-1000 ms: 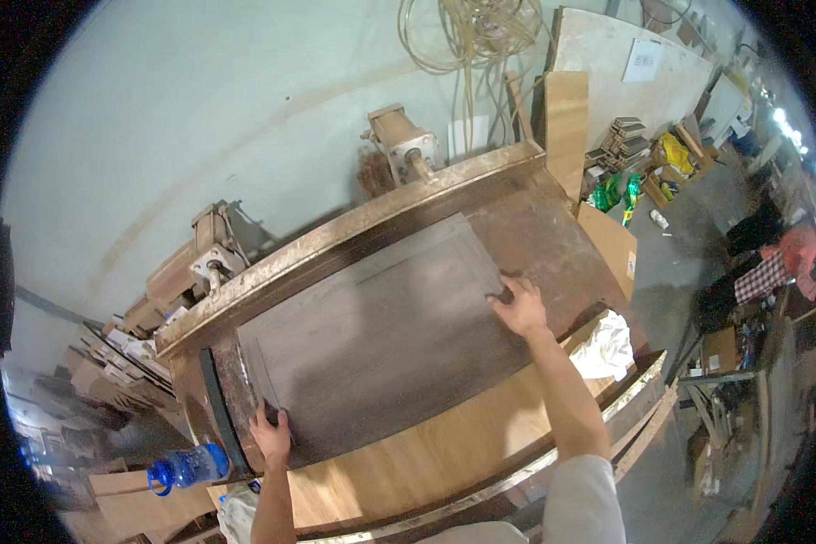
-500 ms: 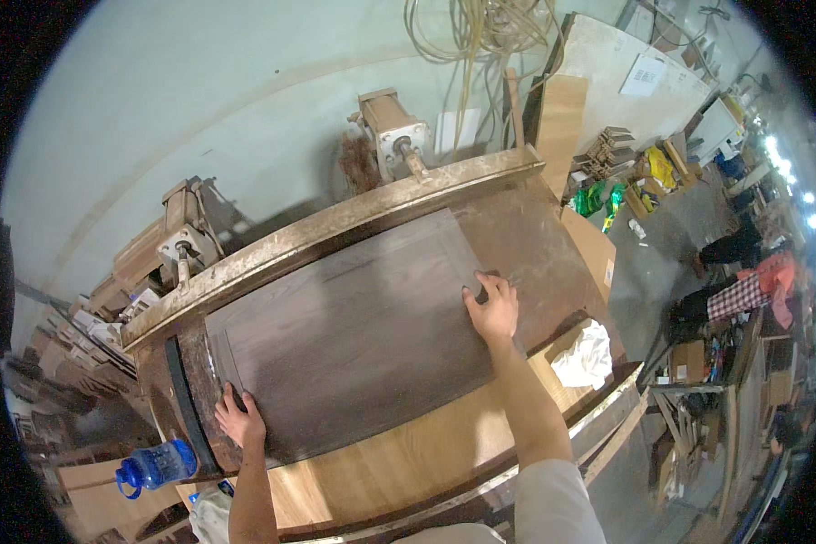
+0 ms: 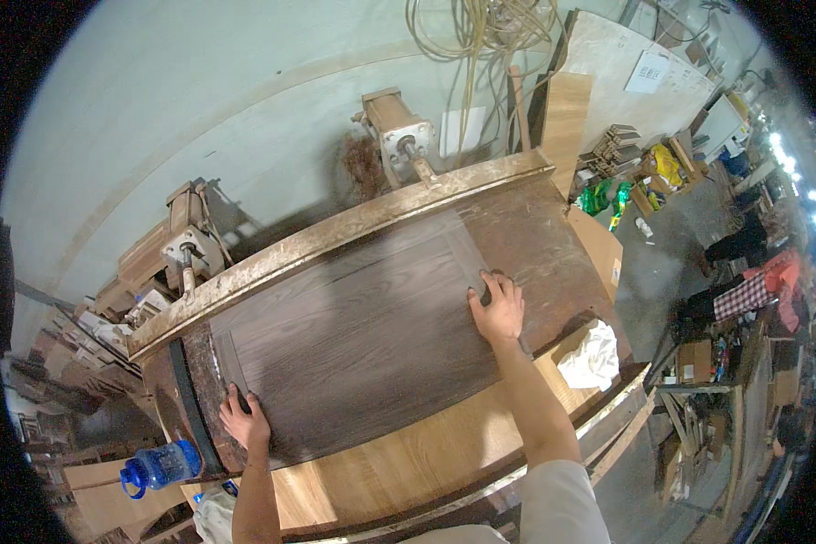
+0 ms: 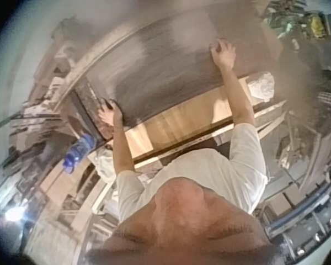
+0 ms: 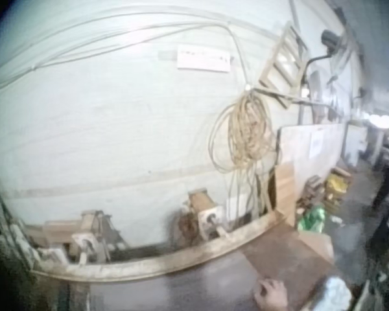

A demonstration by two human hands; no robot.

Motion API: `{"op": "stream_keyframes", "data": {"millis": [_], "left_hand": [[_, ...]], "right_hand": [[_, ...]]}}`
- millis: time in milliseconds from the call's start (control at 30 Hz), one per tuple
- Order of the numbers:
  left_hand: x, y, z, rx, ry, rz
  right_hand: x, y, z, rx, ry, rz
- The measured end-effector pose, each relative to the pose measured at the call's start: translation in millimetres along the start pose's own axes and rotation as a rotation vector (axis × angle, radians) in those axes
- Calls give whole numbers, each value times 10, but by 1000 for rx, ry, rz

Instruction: The person repeatedly picks up a wooden cabinet panel from a workbench, wipes its surface and edges with a white cloth by hand, and stacks it on top of other finished panels on the floor.

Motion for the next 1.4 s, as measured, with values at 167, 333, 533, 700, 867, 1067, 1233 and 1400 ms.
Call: {"op": "stream_keyframes", "data": {"millis": [167, 333, 533, 700, 867, 1067, 1233, 1400], "left_hand": [[-4, 4, 31, 3, -2, 2], [13, -27, 34, 48, 21, -25], [-2, 5, 2, 26, -36, -11], [47, 24, 18, 5, -26, -7], [24, 61, -31, -14, -32, 34], [98, 381, 64, 287, -243, -218], [312, 351, -89, 283, -844, -430], [826, 107, -629, 381, -1404, -481]], "right_hand": [[4, 6, -20, 15, 37, 19], [8, -4, -8, 1, 18, 11], [34, -1, -15, -17, 14, 3], [54, 7, 39, 8, 46, 20], [-133, 168, 101, 37, -23, 70], [-127, 309, 57, 126, 37, 323], [-546, 428, 133, 146, 428, 260], [-404, 165, -637, 47, 955, 239]]}}
Point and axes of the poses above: each hand's wrist, its own y-axis towards the middle knuckle, its own z-axis out of the palm, x = y × z, the point moved 1 cm from there along y, towards the middle knuckle, and after that the axes turned 15 degrees about y, right-handed, at the moved point
